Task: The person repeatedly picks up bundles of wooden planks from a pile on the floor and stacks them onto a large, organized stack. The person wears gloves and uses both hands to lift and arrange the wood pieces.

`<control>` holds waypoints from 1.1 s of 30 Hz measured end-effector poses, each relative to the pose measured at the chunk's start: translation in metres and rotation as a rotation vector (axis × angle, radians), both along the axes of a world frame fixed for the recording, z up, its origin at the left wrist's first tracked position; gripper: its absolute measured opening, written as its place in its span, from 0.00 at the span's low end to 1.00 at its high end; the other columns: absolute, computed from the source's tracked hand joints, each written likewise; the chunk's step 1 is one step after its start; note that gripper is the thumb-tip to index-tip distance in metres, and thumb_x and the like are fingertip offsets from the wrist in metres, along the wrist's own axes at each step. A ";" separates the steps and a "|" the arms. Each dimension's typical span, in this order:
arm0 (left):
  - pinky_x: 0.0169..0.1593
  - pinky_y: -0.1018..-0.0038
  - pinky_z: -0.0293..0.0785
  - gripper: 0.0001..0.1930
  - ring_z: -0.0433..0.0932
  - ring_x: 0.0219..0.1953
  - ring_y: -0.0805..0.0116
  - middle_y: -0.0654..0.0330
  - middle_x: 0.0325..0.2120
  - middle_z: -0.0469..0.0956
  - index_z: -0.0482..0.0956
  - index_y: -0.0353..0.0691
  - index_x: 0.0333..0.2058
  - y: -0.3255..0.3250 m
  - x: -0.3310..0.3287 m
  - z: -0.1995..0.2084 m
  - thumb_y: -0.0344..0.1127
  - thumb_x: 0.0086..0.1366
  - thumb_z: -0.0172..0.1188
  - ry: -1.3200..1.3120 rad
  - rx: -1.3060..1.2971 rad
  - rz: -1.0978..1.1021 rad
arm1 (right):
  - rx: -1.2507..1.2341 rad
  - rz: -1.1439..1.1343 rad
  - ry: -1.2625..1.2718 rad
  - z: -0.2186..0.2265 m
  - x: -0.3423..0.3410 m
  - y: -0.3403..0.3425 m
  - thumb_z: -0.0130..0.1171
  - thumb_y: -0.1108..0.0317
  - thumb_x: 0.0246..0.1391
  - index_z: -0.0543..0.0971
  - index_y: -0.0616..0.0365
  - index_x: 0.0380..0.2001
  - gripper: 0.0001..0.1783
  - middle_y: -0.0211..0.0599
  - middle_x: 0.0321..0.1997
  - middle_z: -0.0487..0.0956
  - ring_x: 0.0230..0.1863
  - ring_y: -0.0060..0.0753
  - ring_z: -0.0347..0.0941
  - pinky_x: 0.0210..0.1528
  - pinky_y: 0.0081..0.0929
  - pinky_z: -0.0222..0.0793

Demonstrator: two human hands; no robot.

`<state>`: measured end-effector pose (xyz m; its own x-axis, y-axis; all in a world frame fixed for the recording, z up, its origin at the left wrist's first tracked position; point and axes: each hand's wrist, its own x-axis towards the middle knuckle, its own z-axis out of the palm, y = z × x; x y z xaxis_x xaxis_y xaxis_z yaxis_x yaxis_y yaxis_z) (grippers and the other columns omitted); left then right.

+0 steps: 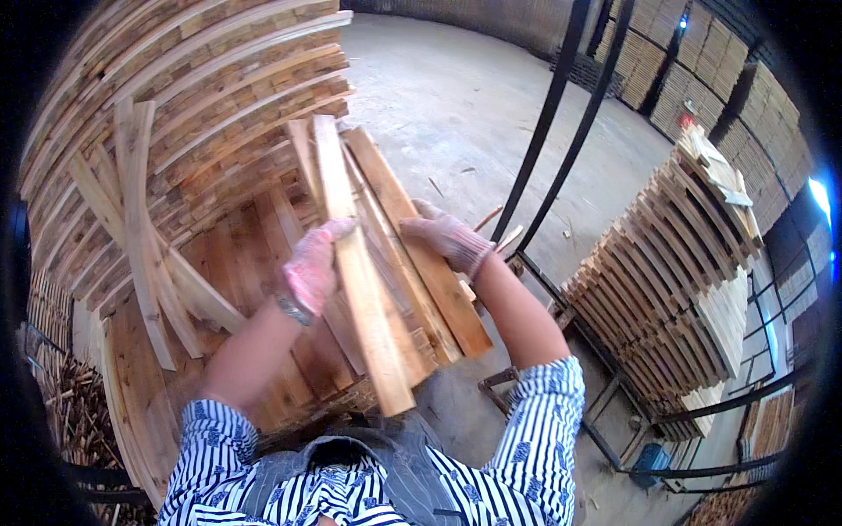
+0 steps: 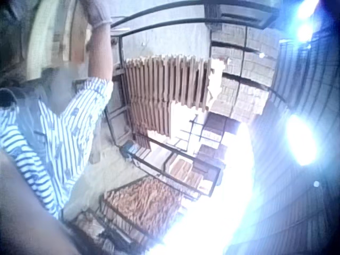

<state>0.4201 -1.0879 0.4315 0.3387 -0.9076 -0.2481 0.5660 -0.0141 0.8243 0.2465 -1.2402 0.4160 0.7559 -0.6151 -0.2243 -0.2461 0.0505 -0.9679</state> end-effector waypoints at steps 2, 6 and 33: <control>0.42 0.69 0.79 0.15 0.79 0.35 0.64 0.56 0.32 0.79 0.79 0.33 0.42 0.016 0.016 0.000 0.39 0.63 0.60 -0.117 0.013 0.008 | -0.110 0.032 0.111 -0.073 0.020 -0.032 0.60 0.56 0.58 0.60 0.60 0.69 0.39 0.47 0.58 0.75 0.50 0.33 0.77 0.50 0.32 0.78; 0.38 0.72 0.80 0.16 0.79 0.30 0.66 0.58 0.30 0.79 0.77 0.34 0.44 0.063 0.048 0.034 0.39 0.61 0.62 -0.250 0.133 0.062 | 0.255 0.020 -0.149 -0.075 0.013 -0.017 0.61 0.58 0.57 0.65 0.58 0.64 0.35 0.41 0.53 0.77 0.47 0.30 0.77 0.47 0.31 0.78; 0.56 0.71 0.71 0.31 0.75 0.52 0.67 0.55 0.51 0.77 0.68 0.34 0.61 0.189 0.077 -0.022 0.34 0.59 0.65 -0.793 0.539 -0.151 | 0.131 0.076 -0.128 -0.087 0.066 -0.026 0.50 0.55 0.66 0.68 0.61 0.63 0.29 0.38 0.55 0.77 0.50 0.27 0.75 0.57 0.32 0.71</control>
<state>0.4974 -0.8991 0.4090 0.4760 -0.7865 -0.3934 -0.1905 -0.5290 0.8270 0.3124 -1.2666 0.3292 0.8264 -0.5273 -0.1978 -0.1296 0.1638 -0.9779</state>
